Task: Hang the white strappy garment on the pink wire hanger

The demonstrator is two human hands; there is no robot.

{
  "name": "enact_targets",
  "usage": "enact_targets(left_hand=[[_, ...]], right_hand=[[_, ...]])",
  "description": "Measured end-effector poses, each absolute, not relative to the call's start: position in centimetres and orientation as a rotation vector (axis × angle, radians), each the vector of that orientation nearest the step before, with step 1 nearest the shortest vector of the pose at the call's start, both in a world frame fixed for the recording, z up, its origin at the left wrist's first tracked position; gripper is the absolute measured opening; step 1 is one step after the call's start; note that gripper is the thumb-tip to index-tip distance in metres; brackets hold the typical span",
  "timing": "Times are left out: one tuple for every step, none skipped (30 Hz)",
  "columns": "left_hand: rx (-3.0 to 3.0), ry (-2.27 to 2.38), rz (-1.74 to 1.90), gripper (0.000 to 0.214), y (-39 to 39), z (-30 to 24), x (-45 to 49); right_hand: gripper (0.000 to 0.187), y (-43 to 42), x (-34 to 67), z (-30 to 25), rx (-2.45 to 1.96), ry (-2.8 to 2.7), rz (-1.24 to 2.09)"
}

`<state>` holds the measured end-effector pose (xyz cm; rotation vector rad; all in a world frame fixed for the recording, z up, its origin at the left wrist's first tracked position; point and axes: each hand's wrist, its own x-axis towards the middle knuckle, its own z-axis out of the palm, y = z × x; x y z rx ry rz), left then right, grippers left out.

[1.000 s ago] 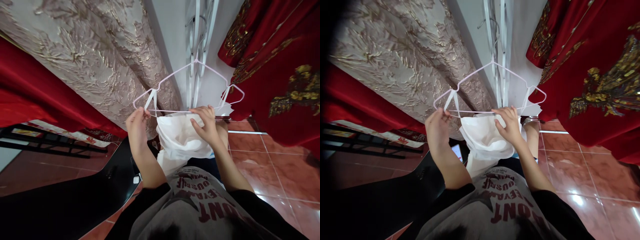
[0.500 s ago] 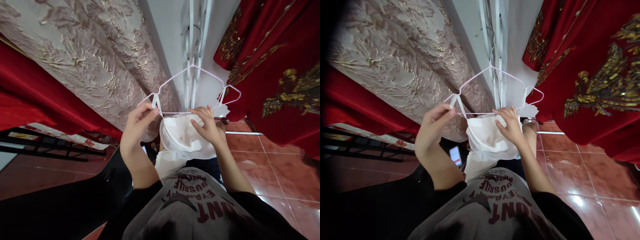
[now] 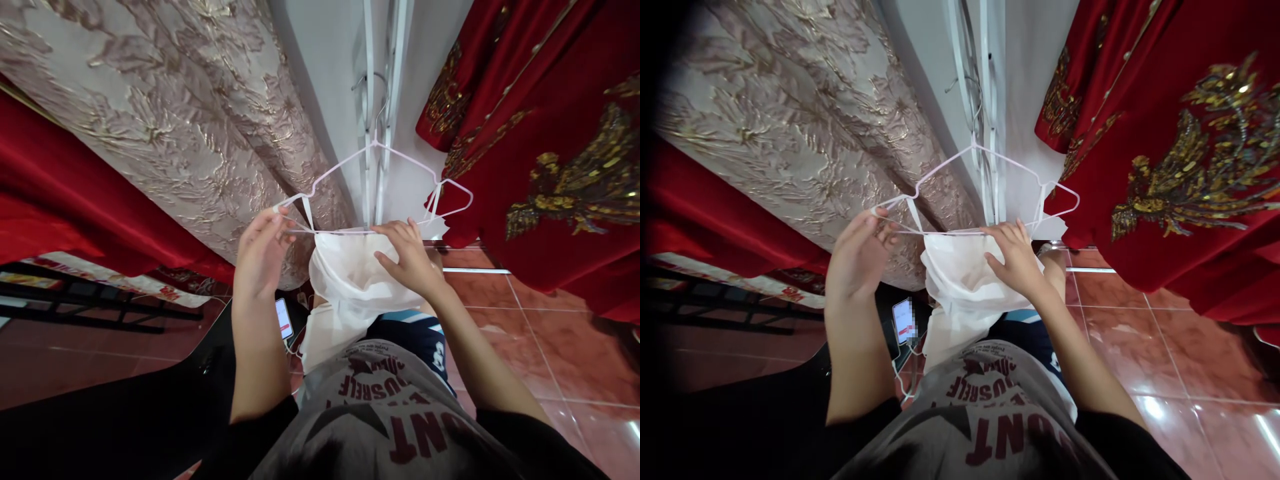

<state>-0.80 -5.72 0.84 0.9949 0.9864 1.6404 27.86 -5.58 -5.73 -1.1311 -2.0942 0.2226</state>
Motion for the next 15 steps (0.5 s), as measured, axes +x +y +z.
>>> enact_targets(left_hand=[[0.99,0.995,1.643,0.018,-5.6,1.0,-0.8],[0.981,1.0,1.644,0.016,-5.5,1.1,-0.7],[0.973,1.001,1.645,0.014,-5.4,1.3,-0.7],[0.969,1.001,1.644,0.012,-5.4,1.4,-0.7],[0.971,1.001,1.638,0.012,-5.4,1.5,-0.6],[0.977,0.998,1.628,0.012,-5.5,1.6,-0.6],[0.989,0.994,1.615,0.012,-5.6,1.7,-0.6],[1.004,0.988,1.604,0.012,-5.7,1.8,-0.5],[1.018,0.981,1.594,0.012,-5.9,1.9,-0.5],[1.028,0.974,1.588,0.013,-6.2,1.9,-0.4],[1.036,0.962,1.588,0.014,-6.4,1.9,-0.3],[1.041,0.946,1.591,0.015,-6.6,1.9,-0.2],[1.038,0.929,1.598,0.017,-6.8,1.8,0.0],[1.029,0.911,1.607,0.019,-7.0,1.6,0.2],[1.015,0.893,1.619,0.021,-7.2,1.4,0.5]], right_hand=[[0.047,-5.7,27.8,-5.7,-1.14,-2.098,0.206],[0.047,-5.8,27.7,-5.6,-1.148,-2.101,0.192],[0.048,-5.9,27.6,-5.6,-1.156,-2.105,0.181],[0.048,-6.0,27.5,-5.6,-1.163,-2.107,0.171],[0.048,-6.1,27.4,-5.6,-1.172,-2.107,0.163],[0.047,-6.2,27.3,-5.6,-1.182,-2.106,0.155],[0.046,-6.3,27.2,-5.7,-1.192,-2.101,0.148],[0.045,-6.4,27.2,-5.7,-1.201,-2.091,0.142],[0.044,-6.5,27.1,-5.8,-1.205,-2.079,0.138],[0.044,-6.6,27.1,-5.9,-1.204,-2.065,0.141],[0.043,-6.7,27.2,-6.0,-1.197,-2.05,0.149],[0.042,-6.7,27.2,-6.2,-1.185,-2.033,0.161],[0.04,-6.7,27.2,-6.4,-1.172,-2.015,0.174],[0.039,-6.7,27.2,-6.6,-1.162,-1.994,0.184],[0.038,-6.6,27.1,-6.8,-1.154,-1.971,0.188]])
